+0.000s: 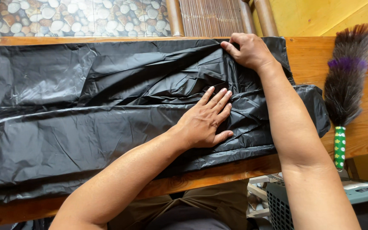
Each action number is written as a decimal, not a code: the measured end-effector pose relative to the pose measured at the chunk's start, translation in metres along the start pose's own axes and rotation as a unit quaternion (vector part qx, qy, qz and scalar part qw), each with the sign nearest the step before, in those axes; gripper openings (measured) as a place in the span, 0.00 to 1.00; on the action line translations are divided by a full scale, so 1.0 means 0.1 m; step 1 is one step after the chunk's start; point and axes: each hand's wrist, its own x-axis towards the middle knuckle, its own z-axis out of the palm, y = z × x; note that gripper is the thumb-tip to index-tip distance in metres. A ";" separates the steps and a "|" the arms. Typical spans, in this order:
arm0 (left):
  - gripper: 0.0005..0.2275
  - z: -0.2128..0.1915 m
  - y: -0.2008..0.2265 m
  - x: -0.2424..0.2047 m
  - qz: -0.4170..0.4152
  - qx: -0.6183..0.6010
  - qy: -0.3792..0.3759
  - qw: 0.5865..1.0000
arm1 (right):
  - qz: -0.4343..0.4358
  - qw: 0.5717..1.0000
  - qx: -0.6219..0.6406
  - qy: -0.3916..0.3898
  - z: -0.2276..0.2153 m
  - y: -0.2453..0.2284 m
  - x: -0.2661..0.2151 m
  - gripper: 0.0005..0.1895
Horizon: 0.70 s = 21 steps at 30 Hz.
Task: The person spreads a black plastic bag on a wooden table, uses a feather duster to wipe the bag and the table surface, and folds the bag into a long rectangular shape.
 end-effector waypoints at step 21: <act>0.36 0.08 -0.03 -0.01 0.004 -0.031 0.036 0.999 | -0.110 0.994 0.012 0.021 0.24 -1.12 0.43 0.19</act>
